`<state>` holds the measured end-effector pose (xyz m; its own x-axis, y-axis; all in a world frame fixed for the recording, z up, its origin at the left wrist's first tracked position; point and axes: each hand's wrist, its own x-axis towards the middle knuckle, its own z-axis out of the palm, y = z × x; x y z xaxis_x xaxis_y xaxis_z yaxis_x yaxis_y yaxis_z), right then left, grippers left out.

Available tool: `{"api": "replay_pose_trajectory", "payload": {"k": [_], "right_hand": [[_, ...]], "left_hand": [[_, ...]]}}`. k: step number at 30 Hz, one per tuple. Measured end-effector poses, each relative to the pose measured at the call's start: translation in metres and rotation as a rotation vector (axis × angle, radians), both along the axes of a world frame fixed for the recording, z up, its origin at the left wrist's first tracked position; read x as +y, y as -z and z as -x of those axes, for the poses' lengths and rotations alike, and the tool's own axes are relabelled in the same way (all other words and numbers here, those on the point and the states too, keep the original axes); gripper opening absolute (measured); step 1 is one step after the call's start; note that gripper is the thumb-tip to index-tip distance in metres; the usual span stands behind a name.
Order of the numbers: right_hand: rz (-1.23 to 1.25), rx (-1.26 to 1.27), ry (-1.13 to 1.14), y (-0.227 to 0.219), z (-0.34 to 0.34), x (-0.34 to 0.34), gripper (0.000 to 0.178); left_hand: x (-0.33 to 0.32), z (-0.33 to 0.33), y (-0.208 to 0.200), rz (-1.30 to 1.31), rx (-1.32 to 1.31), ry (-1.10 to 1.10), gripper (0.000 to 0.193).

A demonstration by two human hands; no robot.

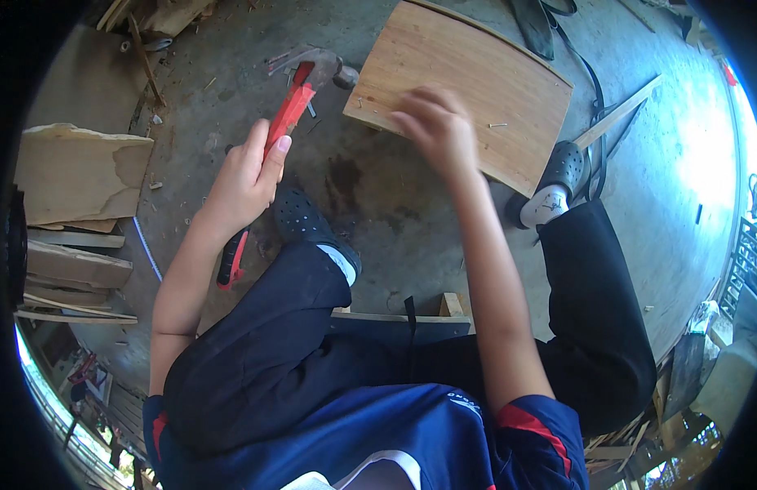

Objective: Assembling a wooden box by positioning panels and hammering nails into them.

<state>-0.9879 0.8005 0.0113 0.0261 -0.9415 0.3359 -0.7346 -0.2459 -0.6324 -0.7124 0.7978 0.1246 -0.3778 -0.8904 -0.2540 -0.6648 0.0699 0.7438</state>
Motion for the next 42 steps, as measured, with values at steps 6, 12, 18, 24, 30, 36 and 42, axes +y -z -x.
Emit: {"api": "replay_pose_trajectory", "payload": {"k": [6,12,18,24,30,36,42], "right_hand": [[0.103,-0.073,-0.006,0.01,-0.051,-0.017,0.019],[0.075,-0.085,0.049,0.022,-0.052,-0.017,0.015],[0.104,-0.053,0.058,0.015,-0.055,-0.015,0.015],[0.105,-0.067,0.062,0.017,-0.055,-0.016,0.013],[0.101,-0.076,0.055,0.02,-0.05,-0.016,0.014],[0.091,-0.043,0.056,0.015,-0.053,-0.016,0.014],[0.107,-0.076,0.051,0.019,-0.054,-0.015,0.015]], "left_hand": [[-0.014,0.008,-0.019,0.069,-0.113,0.135,0.026],[-0.012,0.013,-0.024,0.05,-0.133,0.172,0.025],[-0.01,0.014,-0.027,0.06,-0.203,0.224,0.026],[-0.01,0.017,-0.027,0.118,-0.083,0.098,0.025],[-0.015,0.025,-0.043,0.036,-0.147,0.172,0.022],[-0.012,0.018,-0.032,-0.002,-0.186,0.203,0.022],[-0.005,0.022,-0.024,0.069,-0.097,0.081,0.025]]}}
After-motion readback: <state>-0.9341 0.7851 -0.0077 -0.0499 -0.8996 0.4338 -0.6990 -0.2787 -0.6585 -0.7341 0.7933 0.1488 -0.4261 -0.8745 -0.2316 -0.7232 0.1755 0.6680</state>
